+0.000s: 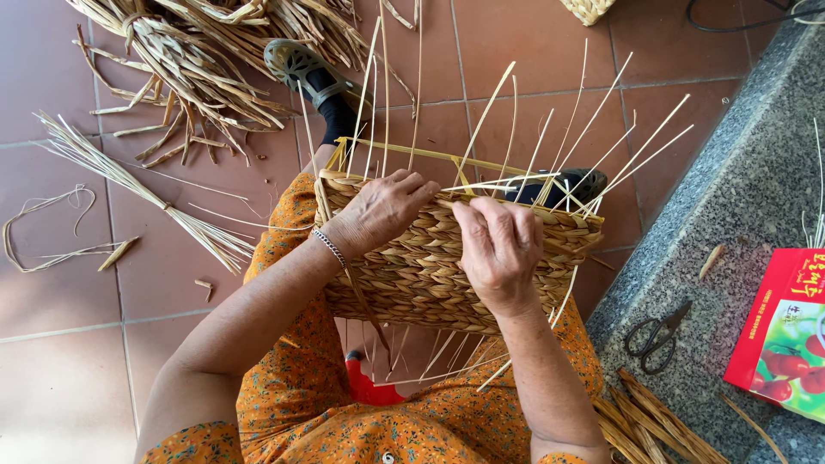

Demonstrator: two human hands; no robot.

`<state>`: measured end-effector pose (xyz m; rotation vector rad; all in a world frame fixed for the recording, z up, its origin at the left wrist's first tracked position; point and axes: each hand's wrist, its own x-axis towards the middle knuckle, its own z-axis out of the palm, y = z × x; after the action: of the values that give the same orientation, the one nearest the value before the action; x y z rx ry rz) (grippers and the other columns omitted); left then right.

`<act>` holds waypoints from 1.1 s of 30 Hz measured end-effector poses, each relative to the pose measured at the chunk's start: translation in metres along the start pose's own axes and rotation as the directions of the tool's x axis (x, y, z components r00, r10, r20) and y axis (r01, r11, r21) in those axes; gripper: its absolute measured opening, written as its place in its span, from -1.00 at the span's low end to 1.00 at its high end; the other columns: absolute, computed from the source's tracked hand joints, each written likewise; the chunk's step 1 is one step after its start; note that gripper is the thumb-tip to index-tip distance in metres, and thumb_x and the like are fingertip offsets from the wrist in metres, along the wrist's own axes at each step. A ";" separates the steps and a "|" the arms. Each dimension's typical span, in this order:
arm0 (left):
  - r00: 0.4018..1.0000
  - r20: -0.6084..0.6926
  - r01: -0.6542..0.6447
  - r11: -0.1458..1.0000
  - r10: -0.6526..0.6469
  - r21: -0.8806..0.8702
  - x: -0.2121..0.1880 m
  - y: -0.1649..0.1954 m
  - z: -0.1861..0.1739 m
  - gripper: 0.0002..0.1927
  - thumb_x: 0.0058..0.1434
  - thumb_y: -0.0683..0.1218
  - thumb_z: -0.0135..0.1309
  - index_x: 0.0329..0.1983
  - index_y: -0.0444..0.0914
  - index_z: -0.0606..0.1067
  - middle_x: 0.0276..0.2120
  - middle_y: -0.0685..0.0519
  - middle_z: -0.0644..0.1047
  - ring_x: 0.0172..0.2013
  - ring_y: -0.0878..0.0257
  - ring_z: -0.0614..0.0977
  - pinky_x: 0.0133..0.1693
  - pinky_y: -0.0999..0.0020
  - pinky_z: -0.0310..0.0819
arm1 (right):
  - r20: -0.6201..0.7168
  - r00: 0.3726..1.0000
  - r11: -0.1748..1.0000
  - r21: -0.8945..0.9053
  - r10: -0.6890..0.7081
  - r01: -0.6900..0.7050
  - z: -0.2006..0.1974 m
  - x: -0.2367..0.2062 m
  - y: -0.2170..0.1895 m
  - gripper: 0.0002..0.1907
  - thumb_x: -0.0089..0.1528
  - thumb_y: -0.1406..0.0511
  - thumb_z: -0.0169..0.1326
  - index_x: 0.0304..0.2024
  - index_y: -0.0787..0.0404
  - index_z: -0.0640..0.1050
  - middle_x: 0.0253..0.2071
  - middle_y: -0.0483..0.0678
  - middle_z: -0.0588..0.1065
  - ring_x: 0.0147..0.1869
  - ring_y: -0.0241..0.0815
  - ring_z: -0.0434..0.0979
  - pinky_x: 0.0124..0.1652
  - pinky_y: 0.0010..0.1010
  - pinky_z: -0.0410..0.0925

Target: The person weaves a rectangular basket by hand, interlacing dried plant strips through a frame. They trim excess strands with scissors and continue weaving the sides.

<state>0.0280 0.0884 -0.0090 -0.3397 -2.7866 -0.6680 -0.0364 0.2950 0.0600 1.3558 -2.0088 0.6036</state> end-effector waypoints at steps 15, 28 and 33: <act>0.977 0.181 0.117 0.993 -0.110 -0.027 0.017 -0.012 0.013 -0.72 0.01 -0.35 0.11 -0.18 -0.29 0.52 -0.18 -0.06 0.48 -0.13 0.02 0.59 -0.10 0.16 0.53 | 0.412 0.874 0.958 -0.224 0.258 -0.177 0.013 -0.003 0.036 -0.73 0.32 0.14 0.29 -0.36 0.15 0.61 -0.45 -0.10 0.51 -0.40 -0.26 0.42 -0.40 -0.37 0.38; 0.984 0.114 0.136 0.990 -0.138 0.026 0.023 0.008 0.004 -0.59 0.00 0.08 0.22 -0.33 -0.34 0.43 -0.33 -0.13 0.38 -0.30 -0.02 0.53 -0.29 0.08 0.55 | 0.962 0.262 0.097 0.254 0.077 -0.962 0.016 -0.022 0.099 -0.81 0.35 0.29 0.11 -0.21 0.32 0.62 -0.42 -0.15 0.59 -0.51 -0.46 0.24 -0.52 -0.57 0.13; 0.955 0.038 0.297 0.945 -0.295 -0.139 0.018 0.008 0.007 -0.80 0.37 -0.07 0.07 -0.26 -0.29 0.38 -0.25 -0.03 0.35 -0.40 0.08 0.54 -0.38 0.17 0.56 | 0.878 0.319 0.367 0.183 0.355 -0.912 0.025 -0.028 0.093 -0.86 0.30 0.27 0.20 -0.20 0.21 0.66 -0.42 -0.10 0.63 -0.40 -0.40 0.55 -0.36 -0.53 0.38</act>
<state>0.0115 0.1016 -0.0068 0.0526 -2.8388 -0.9403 -0.1217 0.3299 0.0207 1.0149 -3.3817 1.5512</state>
